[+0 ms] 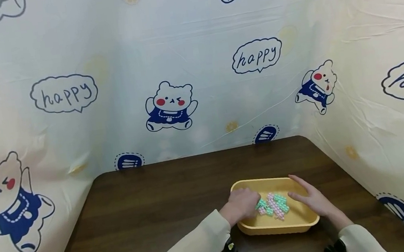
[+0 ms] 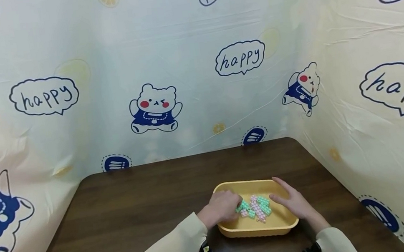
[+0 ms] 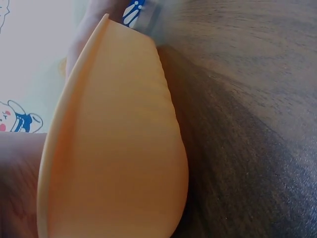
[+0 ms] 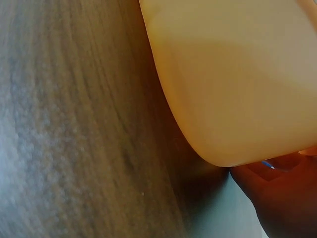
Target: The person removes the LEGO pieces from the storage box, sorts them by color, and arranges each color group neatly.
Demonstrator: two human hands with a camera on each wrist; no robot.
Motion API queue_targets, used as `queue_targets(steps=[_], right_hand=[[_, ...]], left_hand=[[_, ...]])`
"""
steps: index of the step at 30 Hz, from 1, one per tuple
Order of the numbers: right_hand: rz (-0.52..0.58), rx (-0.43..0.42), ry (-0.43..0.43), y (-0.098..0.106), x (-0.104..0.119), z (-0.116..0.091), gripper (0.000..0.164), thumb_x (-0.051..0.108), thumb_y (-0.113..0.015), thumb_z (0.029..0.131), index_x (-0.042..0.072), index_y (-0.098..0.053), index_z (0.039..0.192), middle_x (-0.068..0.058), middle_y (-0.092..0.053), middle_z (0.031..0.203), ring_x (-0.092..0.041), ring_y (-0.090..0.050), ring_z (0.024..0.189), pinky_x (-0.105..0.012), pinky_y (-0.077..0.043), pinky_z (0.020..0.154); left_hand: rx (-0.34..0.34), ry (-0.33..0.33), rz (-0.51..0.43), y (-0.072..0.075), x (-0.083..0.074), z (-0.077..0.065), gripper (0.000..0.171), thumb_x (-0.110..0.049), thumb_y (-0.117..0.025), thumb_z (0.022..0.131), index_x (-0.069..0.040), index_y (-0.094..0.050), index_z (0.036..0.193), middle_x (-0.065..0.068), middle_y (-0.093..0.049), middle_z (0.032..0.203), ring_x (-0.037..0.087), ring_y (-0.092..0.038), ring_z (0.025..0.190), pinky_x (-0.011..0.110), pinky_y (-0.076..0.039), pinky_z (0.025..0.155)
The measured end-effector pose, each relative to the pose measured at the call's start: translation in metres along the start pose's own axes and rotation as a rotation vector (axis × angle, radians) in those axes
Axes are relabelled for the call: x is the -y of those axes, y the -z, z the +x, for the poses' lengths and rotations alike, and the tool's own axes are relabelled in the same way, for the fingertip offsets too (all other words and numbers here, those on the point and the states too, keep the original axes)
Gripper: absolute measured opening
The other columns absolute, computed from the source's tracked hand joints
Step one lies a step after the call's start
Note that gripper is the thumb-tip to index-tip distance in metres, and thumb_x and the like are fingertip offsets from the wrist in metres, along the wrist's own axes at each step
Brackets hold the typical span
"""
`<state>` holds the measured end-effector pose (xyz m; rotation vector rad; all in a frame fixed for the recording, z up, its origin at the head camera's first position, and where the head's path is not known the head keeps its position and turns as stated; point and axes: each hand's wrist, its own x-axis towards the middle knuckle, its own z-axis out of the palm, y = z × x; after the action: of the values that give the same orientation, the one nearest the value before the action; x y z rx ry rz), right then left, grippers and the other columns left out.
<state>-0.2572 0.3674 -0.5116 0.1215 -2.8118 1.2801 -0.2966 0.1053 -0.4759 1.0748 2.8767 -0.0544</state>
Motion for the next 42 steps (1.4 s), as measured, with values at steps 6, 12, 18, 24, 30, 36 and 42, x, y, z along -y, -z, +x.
queue_targets(steps=[6,12,18,24,30,36,42], right_hand=[[-0.004,-0.011,0.022,0.001,0.000,0.002,0.071,0.037,-0.060,0.095,0.008,-0.030,0.152,-0.026,-0.026,0.155,-0.051,-0.024,0.139,-0.070,-0.020,0.106],[-0.005,-0.005,0.000,0.000,-0.001,0.002,0.071,0.039,-0.060,0.095,0.009,-0.029,0.152,-0.026,-0.026,0.155,-0.051,-0.024,0.140,-0.069,-0.020,0.106],[-0.008,0.000,-0.012,0.000,0.002,0.002,0.071,0.042,-0.058,0.096,0.010,-0.029,0.152,-0.026,-0.025,0.156,-0.051,-0.023,0.140,-0.070,-0.020,0.106],[-0.012,0.001,-0.017,0.000,0.004,0.000,0.068,0.039,-0.056,0.097,0.009,-0.029,0.152,-0.026,-0.025,0.156,-0.051,-0.023,0.140,-0.070,-0.020,0.105],[-0.005,0.008,-0.011,0.000,0.005,-0.001,0.066,0.036,-0.055,0.098,0.008,-0.029,0.152,-0.027,-0.025,0.155,-0.052,-0.022,0.140,-0.070,-0.020,0.105],[0.000,0.017,-0.005,0.000,0.004,-0.001,0.068,0.038,-0.056,0.098,0.008,-0.028,0.152,-0.028,-0.025,0.155,-0.052,-0.022,0.140,-0.070,-0.020,0.105],[0.005,0.021,0.002,0.000,0.005,-0.001,0.068,0.037,-0.056,0.098,0.008,-0.028,0.152,-0.028,-0.026,0.155,-0.052,-0.022,0.140,-0.070,-0.021,0.105]], left_hand=[[-0.011,0.026,-0.014,-0.001,-0.001,0.000,0.015,-0.025,-0.071,0.087,-0.025,-0.059,0.077,-0.005,-0.051,0.066,0.013,-0.049,0.060,0.030,-0.041,0.052],[-0.022,0.034,-0.019,-0.005,-0.002,0.000,0.015,-0.022,-0.072,0.085,-0.025,-0.060,0.077,-0.006,-0.051,0.066,0.012,-0.049,0.061,0.030,-0.041,0.052],[-0.040,0.014,-0.032,-0.002,0.000,-0.003,0.017,-0.022,-0.073,0.084,-0.025,-0.059,0.076,-0.006,-0.051,0.065,0.012,-0.048,0.059,0.029,-0.040,0.051],[-0.096,-0.022,-0.034,0.009,0.004,-0.012,0.016,-0.026,-0.074,0.083,-0.025,-0.059,0.079,-0.008,-0.052,0.068,0.010,-0.048,0.061,0.027,-0.039,0.051],[-0.153,-0.018,-0.159,0.030,0.014,-0.028,0.022,-0.029,-0.075,0.082,-0.026,-0.069,0.103,-0.010,-0.062,0.089,0.006,-0.050,0.070,0.024,-0.042,0.053],[-0.262,-0.016,-0.300,0.045,0.041,-0.047,0.027,-0.026,-0.072,0.082,-0.024,-0.069,0.108,-0.009,-0.059,0.094,0.005,-0.051,0.073,0.022,-0.043,0.057],[-0.406,0.013,-0.525,0.047,0.082,-0.064,0.023,-0.022,-0.073,0.081,-0.021,-0.068,0.103,-0.009,-0.056,0.094,0.010,-0.055,0.079,0.021,-0.045,0.064]])
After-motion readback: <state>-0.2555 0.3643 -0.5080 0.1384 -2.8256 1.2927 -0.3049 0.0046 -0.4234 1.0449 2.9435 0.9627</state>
